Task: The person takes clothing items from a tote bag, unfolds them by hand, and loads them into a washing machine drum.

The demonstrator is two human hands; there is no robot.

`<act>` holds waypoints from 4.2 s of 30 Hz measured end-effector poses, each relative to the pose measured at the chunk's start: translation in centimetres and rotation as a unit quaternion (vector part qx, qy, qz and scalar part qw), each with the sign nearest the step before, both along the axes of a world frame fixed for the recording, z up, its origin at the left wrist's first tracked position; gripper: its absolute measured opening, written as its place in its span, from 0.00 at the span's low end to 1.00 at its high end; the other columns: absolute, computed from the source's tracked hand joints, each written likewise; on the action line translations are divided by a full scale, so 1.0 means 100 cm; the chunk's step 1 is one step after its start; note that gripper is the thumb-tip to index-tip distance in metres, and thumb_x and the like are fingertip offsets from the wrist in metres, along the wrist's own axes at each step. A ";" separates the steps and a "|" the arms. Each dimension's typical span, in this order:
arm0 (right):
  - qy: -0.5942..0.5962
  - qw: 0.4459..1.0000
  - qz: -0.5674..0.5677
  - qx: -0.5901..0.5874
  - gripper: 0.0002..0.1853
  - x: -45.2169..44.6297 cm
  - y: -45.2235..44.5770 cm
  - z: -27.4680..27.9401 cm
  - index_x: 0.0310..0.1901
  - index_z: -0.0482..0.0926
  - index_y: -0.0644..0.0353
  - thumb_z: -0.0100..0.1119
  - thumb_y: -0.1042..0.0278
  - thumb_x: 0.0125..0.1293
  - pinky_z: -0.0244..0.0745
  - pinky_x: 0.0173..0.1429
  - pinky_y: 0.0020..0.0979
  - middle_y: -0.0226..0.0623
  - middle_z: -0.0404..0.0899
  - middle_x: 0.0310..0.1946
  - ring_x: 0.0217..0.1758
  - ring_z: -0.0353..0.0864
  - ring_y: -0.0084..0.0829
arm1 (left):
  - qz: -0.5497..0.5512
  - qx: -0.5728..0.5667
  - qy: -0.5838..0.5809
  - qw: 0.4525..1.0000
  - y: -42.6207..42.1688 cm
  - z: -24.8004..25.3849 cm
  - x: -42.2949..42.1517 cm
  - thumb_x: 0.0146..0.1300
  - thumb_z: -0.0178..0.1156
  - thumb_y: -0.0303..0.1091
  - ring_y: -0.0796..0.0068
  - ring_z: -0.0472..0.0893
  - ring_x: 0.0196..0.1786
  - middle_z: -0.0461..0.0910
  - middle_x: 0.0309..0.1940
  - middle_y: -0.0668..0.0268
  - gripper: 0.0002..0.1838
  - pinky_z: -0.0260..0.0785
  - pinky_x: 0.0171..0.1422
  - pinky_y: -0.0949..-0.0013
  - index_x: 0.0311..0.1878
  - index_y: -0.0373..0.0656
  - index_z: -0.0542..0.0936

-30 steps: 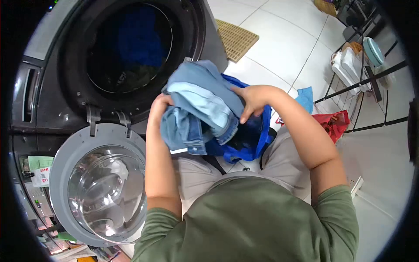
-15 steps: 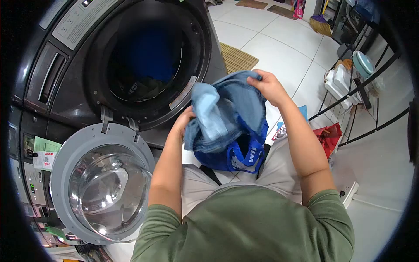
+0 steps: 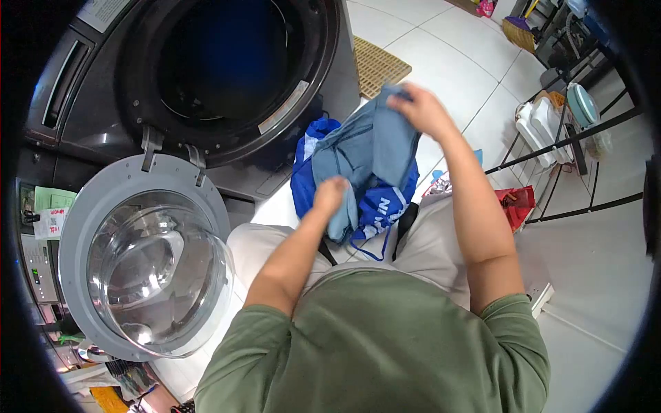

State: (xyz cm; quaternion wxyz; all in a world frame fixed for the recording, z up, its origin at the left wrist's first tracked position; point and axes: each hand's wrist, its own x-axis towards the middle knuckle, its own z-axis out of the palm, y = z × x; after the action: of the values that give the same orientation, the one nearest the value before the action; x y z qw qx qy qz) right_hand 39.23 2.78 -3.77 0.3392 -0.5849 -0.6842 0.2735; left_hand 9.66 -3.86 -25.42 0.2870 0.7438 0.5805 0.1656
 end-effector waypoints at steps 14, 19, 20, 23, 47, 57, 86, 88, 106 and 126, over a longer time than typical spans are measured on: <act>0.603 0.766 -0.021 -0.221 0.12 -0.068 0.005 0.005 0.39 0.78 0.61 0.65 0.61 0.65 0.78 0.34 0.32 0.35 0.81 0.30 0.29 0.81 0.29 | 0.150 0.213 -0.284 0.923 0.011 0.210 0.023 0.64 0.65 0.40 0.57 0.71 0.59 0.67 0.57 0.51 0.29 0.67 0.63 0.60 0.63 0.37 0.68; 0.671 0.709 0.077 -0.201 0.08 -0.071 -0.005 0.041 0.38 0.78 0.57 0.64 0.62 0.66 0.77 0.32 0.31 0.31 0.80 0.30 0.28 0.80 0.25 | 0.039 0.037 -0.005 0.999 -0.059 0.096 0.041 0.44 0.77 0.46 0.38 0.63 0.68 0.63 0.62 0.43 0.55 0.60 0.69 0.45 0.74 0.47 0.56; 0.679 0.704 0.118 -0.169 0.08 -0.073 -0.004 0.045 0.38 0.77 0.57 0.64 0.62 0.66 0.78 0.33 0.31 0.32 0.80 0.30 0.29 0.80 0.25 | 0.054 0.007 -0.012 0.998 -0.052 0.095 0.043 0.50 0.74 0.43 0.39 0.66 0.65 0.69 0.58 0.45 0.44 0.63 0.66 0.46 0.70 0.50 0.64; 0.718 0.686 0.081 -0.085 0.08 -0.056 0.006 0.044 0.41 0.77 0.58 0.63 0.65 0.67 0.82 0.40 0.33 0.33 0.82 0.33 0.35 0.83 0.28 | 0.048 0.138 -0.159 0.976 0.003 0.101 0.026 0.64 0.58 0.27 0.50 0.73 0.54 0.80 0.38 0.59 0.02 0.66 0.52 0.49 0.37 0.41 0.79; 0.403 0.911 0.032 -0.082 0.09 -0.064 0.005 -0.004 0.43 0.79 0.65 0.62 0.70 0.66 0.75 0.45 0.29 0.34 0.82 0.36 0.41 0.80 0.25 | 0.031 0.048 -0.496 0.866 0.081 0.224 0.049 0.70 0.59 0.39 0.66 0.67 0.68 0.70 0.65 0.57 0.28 0.60 0.71 0.61 0.68 0.38 0.66; 0.320 0.936 -0.120 0.089 0.10 -0.004 0.020 0.013 0.40 0.84 0.61 0.61 0.63 0.68 0.65 0.35 0.24 0.21 0.76 0.25 0.30 0.69 0.16 | 0.061 -0.067 -0.434 0.896 0.064 0.209 0.010 0.70 0.60 0.36 0.87 0.72 0.28 0.79 0.29 0.75 0.08 0.65 0.32 0.76 0.42 0.43 0.82; 0.140 0.986 0.062 0.061 0.18 -0.162 -0.007 0.178 0.39 0.86 0.60 0.58 0.52 0.69 0.77 0.43 0.40 0.47 0.84 0.30 0.38 0.86 0.41 | 0.181 0.078 -0.528 0.826 0.005 0.338 -0.071 0.70 0.60 0.36 0.82 0.79 0.38 0.83 0.39 0.66 0.15 0.70 0.44 0.76 0.51 0.33 0.81; 0.023 0.987 0.109 0.112 0.15 -0.145 -0.001 0.169 0.47 0.85 0.56 0.58 0.56 0.69 0.77 0.49 0.41 0.51 0.84 0.39 0.45 0.84 0.49 | 0.171 0.076 -0.415 0.890 0.005 0.374 -0.088 0.71 0.60 0.45 0.78 0.81 0.38 0.84 0.37 0.64 0.20 0.72 0.45 0.73 0.47 0.33 0.82; -0.027 0.938 -0.025 0.345 0.19 -0.086 0.027 0.050 0.51 0.79 0.51 0.69 0.66 0.56 0.75 0.53 0.43 0.44 0.81 0.38 0.50 0.80 0.50 | 0.135 -0.091 -0.521 0.838 0.032 0.392 -0.078 0.69 0.59 0.50 0.68 0.85 0.41 0.86 0.42 0.57 0.25 0.77 0.50 0.67 0.46 0.32 0.83; -0.201 0.943 0.198 0.173 0.12 -0.153 -0.090 0.032 0.36 0.85 0.46 0.57 0.51 0.63 0.78 0.34 0.48 0.47 0.81 0.22 0.28 0.84 0.49 | -0.278 0.171 0.096 0.940 0.015 0.142 -0.005 0.55 0.63 0.48 0.56 0.82 0.53 0.82 0.51 0.56 0.23 0.76 0.54 0.54 0.50 0.45 0.81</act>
State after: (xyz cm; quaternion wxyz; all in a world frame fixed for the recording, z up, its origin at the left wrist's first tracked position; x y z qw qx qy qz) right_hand 23.96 -6.21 -0.60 0.2295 -0.4124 -0.8771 0.0890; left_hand 9.14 -2.34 -11.24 0.1333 0.9259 0.3379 0.1041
